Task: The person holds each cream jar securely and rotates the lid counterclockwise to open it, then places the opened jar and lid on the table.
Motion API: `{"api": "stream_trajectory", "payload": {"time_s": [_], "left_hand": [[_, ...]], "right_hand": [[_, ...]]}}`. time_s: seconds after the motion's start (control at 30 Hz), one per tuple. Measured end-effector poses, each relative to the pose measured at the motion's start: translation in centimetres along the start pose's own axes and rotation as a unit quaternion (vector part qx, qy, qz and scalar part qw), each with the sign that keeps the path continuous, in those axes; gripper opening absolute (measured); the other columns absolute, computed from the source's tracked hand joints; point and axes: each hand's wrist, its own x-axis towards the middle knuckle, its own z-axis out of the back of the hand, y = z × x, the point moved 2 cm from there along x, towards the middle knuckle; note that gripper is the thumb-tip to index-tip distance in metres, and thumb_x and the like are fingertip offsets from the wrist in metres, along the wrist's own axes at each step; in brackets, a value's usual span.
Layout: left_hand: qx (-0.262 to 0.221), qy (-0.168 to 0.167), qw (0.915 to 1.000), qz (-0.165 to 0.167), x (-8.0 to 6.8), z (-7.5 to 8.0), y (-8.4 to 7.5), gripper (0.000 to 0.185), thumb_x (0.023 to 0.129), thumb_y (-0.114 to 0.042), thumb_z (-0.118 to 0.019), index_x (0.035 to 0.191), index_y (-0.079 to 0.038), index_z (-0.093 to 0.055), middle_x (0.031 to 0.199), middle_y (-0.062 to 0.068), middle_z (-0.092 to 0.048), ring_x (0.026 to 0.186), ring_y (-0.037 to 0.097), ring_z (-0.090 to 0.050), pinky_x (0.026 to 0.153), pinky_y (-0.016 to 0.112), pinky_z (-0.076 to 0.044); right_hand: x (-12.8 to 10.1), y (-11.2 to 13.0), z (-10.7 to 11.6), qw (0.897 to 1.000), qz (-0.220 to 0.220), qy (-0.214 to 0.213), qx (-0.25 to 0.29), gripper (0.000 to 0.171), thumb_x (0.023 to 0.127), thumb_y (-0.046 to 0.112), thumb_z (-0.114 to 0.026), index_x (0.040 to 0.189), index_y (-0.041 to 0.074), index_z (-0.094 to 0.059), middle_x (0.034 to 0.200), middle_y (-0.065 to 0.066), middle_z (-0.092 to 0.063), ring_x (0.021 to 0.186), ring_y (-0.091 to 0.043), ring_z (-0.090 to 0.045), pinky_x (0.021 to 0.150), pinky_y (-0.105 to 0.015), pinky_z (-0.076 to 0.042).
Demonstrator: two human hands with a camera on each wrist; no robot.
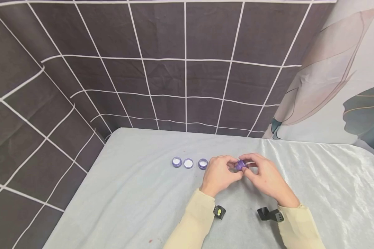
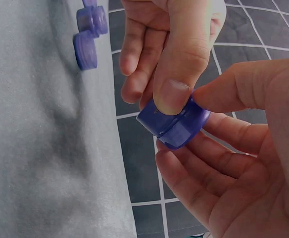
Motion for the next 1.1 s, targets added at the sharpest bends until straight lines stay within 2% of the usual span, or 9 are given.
{"api": "stream_trajectory", "payload": {"time_s": [0.4, 0.57, 0.77, 1.1], "left_hand": [[0.006, -0.003, 1.0000, -0.004, -0.07, -0.07, 0.05, 0.027, 0.076, -0.034, -0.083, 0.100, -0.021, -0.079, 0.087, -0.014, -0.074, 0.074, -0.006, -0.062, 0.075, 0.014, -0.043], [0.008, -0.004, 0.9999, -0.007, -0.09, 0.02, -0.04, 0.026, 0.076, -0.032, -0.083, 0.099, -0.021, -0.079, 0.085, -0.013, -0.074, 0.074, -0.004, -0.062, 0.073, 0.013, -0.043], [0.007, -0.006, 0.9999, -0.010, -0.07, 0.05, -0.04, 0.026, 0.076, -0.030, -0.083, 0.099, -0.020, -0.079, 0.085, -0.012, -0.074, 0.074, -0.002, -0.064, 0.072, 0.011, -0.043], [0.019, -0.012, 0.9996, -0.017, -0.13, 0.01, -0.01, 0.026, 0.077, -0.033, -0.083, 0.100, -0.020, -0.079, 0.085, -0.012, -0.074, 0.075, -0.003, -0.064, 0.080, 0.016, -0.044]], "right_hand": [[-0.08, -0.02, -0.05, 1.000, 0.006, -0.005, -0.004, 0.031, 0.083, -0.004, -0.069, 0.113, 0.004, -0.068, 0.109, -0.009, -0.071, 0.088, -0.028, -0.072, 0.078, -0.049, -0.054], [-0.07, -0.04, -0.05, 1.000, 0.000, -0.004, 0.004, 0.033, 0.084, -0.001, -0.070, 0.117, 0.002, -0.066, 0.113, -0.012, -0.070, 0.090, -0.031, -0.072, 0.077, -0.052, -0.055], [0.01, -0.01, 0.00, 1.000, -0.003, -0.009, 0.009, 0.033, 0.087, 0.004, -0.071, 0.119, 0.001, -0.065, 0.115, -0.014, -0.069, 0.093, -0.032, -0.071, 0.080, -0.049, -0.056], [0.10, -0.08, -0.08, 0.998, -0.047, 0.000, 0.028, 0.033, 0.094, 0.014, -0.070, 0.122, -0.001, -0.064, 0.113, -0.019, -0.070, 0.094, -0.031, -0.071, 0.081, -0.045, -0.057]]}}
